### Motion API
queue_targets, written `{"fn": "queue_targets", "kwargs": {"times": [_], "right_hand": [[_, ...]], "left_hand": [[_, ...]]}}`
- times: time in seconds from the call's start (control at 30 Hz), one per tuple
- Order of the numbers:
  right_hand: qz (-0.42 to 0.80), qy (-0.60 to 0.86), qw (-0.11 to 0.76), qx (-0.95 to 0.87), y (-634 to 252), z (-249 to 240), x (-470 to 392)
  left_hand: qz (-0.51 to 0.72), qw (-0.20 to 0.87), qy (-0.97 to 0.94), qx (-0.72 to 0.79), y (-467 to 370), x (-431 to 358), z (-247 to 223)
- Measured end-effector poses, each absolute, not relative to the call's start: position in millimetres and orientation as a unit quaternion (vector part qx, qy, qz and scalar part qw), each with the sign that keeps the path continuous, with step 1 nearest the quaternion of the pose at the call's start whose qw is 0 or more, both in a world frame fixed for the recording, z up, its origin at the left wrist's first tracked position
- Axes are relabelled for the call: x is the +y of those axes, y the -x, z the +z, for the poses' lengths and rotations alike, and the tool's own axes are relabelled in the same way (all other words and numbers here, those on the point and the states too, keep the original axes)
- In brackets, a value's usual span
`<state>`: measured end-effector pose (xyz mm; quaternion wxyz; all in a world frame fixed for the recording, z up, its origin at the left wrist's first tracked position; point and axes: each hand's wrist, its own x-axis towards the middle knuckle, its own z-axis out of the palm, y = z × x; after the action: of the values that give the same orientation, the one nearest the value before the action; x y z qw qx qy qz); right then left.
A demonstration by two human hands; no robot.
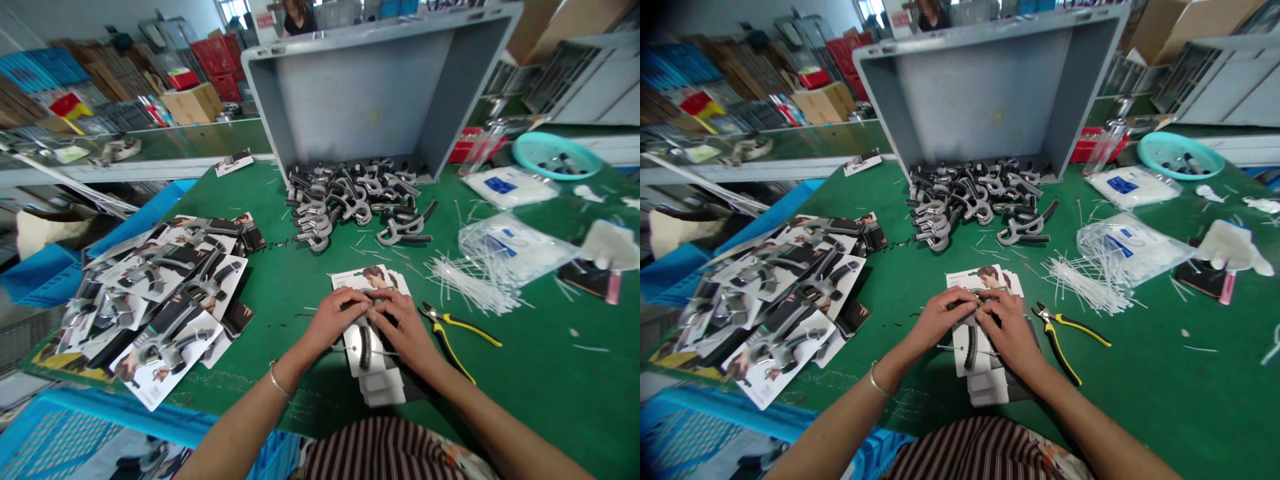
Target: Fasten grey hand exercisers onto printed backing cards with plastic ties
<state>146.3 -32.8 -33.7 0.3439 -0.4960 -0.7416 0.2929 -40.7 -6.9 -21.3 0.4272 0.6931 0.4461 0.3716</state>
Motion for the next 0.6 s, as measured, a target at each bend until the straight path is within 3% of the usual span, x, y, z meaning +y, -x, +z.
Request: {"fn": "queue_targets", "kwargs": {"times": [0.13, 0.3, 0.47, 0.6], "right_hand": [[0.277, 0.487, 0.373, -0.739, -146, -39, -32], [0.269, 0.483, 0.398, -0.732, -143, -42, -31], [0.281, 0.489, 0.387, -0.73, -142, -38, -29], [0.267, 0.482, 0.349, -0.758, -155, -22, -42]], "left_hand": [[0.364, 0.306, -0.73, 0.49, 32, -18, -8], [0.271, 0.144, -0.848, 0.432, 16, -63, -12], [0.187, 0.099, -0.893, 0.398, 8, -86, -22], [0.219, 0.097, -0.828, 0.507, 20, -95, -10]]}}
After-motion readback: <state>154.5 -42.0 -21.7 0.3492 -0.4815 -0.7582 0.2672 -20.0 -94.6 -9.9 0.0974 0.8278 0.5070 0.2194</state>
